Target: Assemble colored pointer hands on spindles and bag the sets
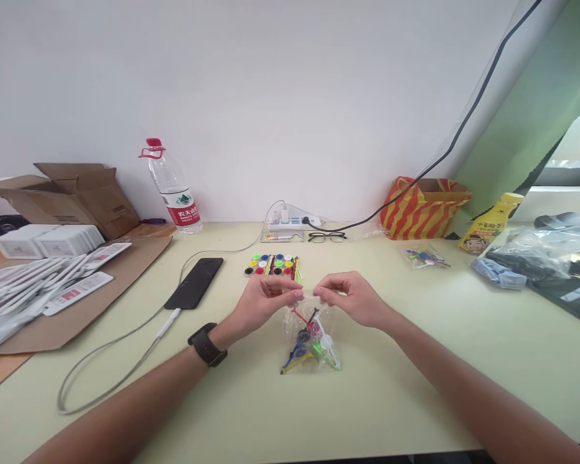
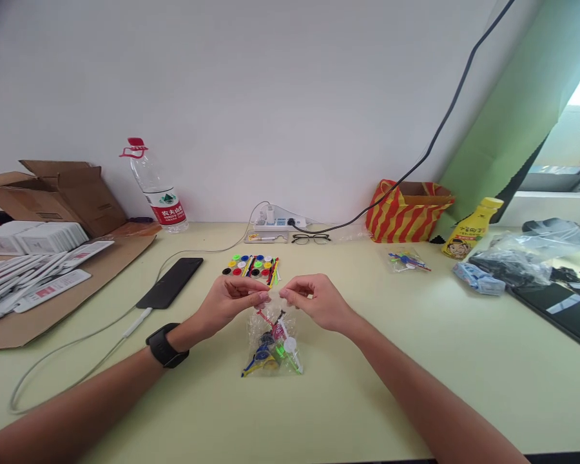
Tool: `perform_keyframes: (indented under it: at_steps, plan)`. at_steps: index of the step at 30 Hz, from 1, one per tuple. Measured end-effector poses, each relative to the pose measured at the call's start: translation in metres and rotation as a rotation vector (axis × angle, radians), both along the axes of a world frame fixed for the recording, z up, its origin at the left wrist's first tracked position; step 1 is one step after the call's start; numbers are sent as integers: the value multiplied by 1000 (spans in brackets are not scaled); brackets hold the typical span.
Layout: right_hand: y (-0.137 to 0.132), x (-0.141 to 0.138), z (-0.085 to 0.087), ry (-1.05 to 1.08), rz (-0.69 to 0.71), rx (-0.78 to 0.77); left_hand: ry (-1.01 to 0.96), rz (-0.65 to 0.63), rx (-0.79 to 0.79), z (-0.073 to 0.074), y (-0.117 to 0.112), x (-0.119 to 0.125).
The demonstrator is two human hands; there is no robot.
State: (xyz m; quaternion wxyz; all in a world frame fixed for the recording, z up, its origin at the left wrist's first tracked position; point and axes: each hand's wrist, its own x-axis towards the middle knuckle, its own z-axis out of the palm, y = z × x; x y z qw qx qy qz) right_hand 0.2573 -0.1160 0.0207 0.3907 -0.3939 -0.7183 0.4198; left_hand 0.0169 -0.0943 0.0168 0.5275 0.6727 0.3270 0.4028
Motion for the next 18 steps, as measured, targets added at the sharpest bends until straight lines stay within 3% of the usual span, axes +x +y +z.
perform_keyframes:
  at_steps: [8, 18]
  plan:
    - [6, 7, -2, 14, 9, -14, 18, 35, 34, -1, 6, -3]
    - [16, 11, -14, 232, -3, -155, 51, 34, 30, 0, 11, -6]
